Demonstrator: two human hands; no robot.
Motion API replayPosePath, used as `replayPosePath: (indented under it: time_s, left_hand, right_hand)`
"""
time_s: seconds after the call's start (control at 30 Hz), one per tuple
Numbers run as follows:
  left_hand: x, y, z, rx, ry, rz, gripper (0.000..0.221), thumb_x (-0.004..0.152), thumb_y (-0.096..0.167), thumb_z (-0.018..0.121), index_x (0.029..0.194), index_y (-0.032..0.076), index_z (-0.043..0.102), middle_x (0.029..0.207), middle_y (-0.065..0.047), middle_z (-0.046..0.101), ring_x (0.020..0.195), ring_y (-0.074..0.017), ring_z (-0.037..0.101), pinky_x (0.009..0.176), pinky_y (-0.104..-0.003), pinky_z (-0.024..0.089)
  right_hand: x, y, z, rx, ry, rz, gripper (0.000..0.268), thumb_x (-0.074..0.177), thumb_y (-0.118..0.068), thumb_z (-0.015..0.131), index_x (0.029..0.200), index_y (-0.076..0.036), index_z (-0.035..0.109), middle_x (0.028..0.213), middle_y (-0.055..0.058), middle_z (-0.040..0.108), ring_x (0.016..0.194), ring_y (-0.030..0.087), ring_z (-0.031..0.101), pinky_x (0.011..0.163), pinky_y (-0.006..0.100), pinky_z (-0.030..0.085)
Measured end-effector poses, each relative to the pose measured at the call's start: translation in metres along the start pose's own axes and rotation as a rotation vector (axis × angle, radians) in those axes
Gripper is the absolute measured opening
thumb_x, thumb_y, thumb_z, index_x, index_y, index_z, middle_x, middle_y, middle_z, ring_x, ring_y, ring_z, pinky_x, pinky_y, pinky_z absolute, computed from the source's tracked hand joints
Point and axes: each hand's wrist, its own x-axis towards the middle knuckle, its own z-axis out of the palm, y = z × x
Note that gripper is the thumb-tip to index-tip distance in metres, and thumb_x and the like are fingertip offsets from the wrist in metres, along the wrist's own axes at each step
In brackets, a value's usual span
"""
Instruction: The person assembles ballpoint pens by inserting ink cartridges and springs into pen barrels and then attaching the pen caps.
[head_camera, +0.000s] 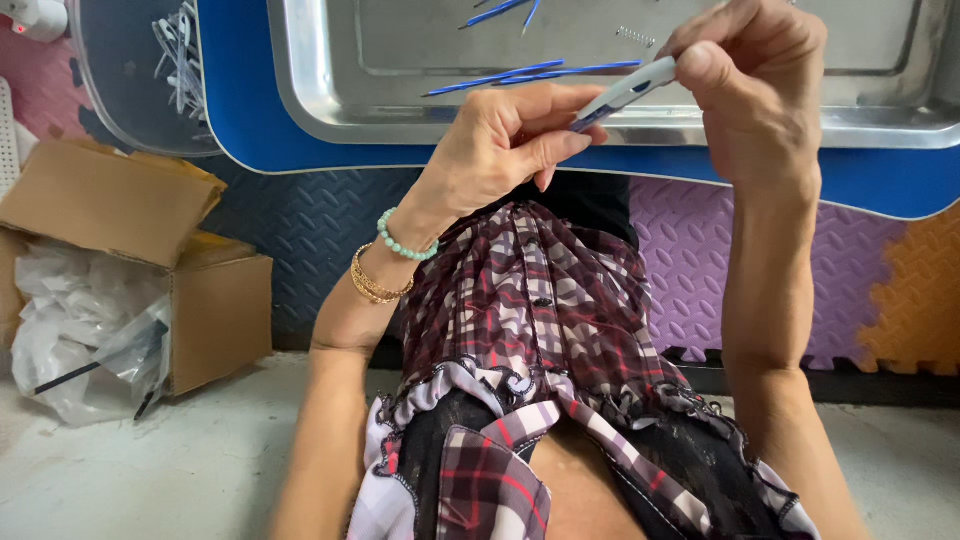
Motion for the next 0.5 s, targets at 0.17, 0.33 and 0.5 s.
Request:
replayPosePath:
  time_s: [0.17, 0.33, 0.5]
  left_hand:
    - [-0.002, -0.004, 0.001, -0.041, 0.01, -0.007, 0.038, 0.115, 0.006, 0.07, 0.153, 0.001, 0.063, 0.128, -0.014, 0.082, 0.11, -0.0134, 0.075, 0.067, -0.024, 0.061]
    - [-0.006, -0.01, 0.0, -0.06, 0.043, -0.015, 0.041, 0.114, 0.004, 0.072, 0.153, 0.0, 0.062, 0.131, -0.018, 0.082, 0.083, -0.0133, 0.07, 0.07, -0.024, 0.062]
    - [-0.01, -0.027, -0.002, -0.304, 0.056, -0.137, 0.044, 0.115, 0.035, 0.066, 0.148, 0.007, 0.069, 0.12, -0.019, 0.085, 0.071, -0.0155, 0.073, 0.062, -0.023, 0.058]
  right_hand:
    - [-0.001, 0.007, 0.007, -0.039, 0.045, -0.068, 0.021, 0.118, -0.025, 0.08, 0.12, -0.006, 0.072, 0.116, 0.009, 0.075, 0.099, 0.016, 0.07, 0.091, 0.028, 0.06]
    - [-0.002, 0.002, 0.018, -0.116, 0.086, -0.084, 0.025, 0.119, -0.027, 0.079, 0.114, -0.005, 0.07, 0.107, 0.007, 0.071, 0.094, 0.017, 0.068, 0.091, 0.03, 0.06]
    - [-0.004, 0.007, 0.026, -0.091, 0.127, -0.091, 0.017, 0.118, -0.022, 0.081, 0.121, -0.006, 0.075, 0.113, 0.008, 0.077, 0.101, 0.019, 0.078, 0.092, 0.028, 0.065]
